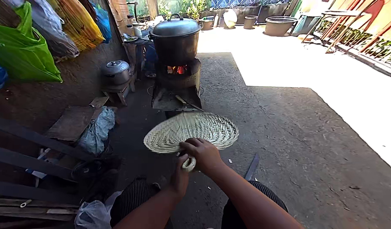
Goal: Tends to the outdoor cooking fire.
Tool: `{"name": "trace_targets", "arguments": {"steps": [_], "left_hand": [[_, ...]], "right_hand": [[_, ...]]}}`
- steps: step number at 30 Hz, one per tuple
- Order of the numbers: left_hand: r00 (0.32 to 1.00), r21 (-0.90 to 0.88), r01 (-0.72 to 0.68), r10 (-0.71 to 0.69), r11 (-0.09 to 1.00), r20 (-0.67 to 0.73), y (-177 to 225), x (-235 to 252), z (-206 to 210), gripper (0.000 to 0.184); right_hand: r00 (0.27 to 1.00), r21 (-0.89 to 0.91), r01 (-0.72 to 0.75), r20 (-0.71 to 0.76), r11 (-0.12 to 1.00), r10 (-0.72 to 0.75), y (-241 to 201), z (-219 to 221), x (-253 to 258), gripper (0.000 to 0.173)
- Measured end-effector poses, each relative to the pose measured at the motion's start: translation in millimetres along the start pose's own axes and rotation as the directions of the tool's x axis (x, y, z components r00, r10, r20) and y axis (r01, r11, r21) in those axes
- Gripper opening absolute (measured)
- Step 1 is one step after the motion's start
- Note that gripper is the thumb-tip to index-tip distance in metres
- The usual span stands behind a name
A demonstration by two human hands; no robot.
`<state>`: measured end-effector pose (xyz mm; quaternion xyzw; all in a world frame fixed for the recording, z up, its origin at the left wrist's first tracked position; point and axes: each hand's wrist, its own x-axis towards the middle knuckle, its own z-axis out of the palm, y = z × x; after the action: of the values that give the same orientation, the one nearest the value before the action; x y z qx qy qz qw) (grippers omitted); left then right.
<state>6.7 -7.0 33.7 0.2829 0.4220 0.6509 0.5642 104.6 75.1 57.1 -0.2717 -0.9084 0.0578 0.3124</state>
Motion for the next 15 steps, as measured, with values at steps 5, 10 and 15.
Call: {"name": "trace_targets", "arguments": {"steps": [5, 10, 15], "left_hand": [[0.996, 0.038, -0.092, 0.091, 0.995, 0.012, 0.2, -4.7, -2.9, 0.056], [0.996, -0.013, -0.077, 0.076, 0.997, -0.040, -3.9, -5.3, -0.4, 0.042], [0.999, -0.054, -0.002, 0.000, 0.999, -0.054, 5.9, -0.4, -4.2, 0.037]], "right_hand": [[0.983, -0.038, 0.082, -0.162, 0.996, -0.087, -1.1, 6.3, -0.1, 0.029], [0.987, -0.028, 0.094, -0.126, 0.995, -0.097, -0.1, 8.4, -0.9, 0.029], [0.999, 0.030, 0.049, -0.021, 0.998, -0.049, -3.1, 3.1, 3.1, 0.029]]}}
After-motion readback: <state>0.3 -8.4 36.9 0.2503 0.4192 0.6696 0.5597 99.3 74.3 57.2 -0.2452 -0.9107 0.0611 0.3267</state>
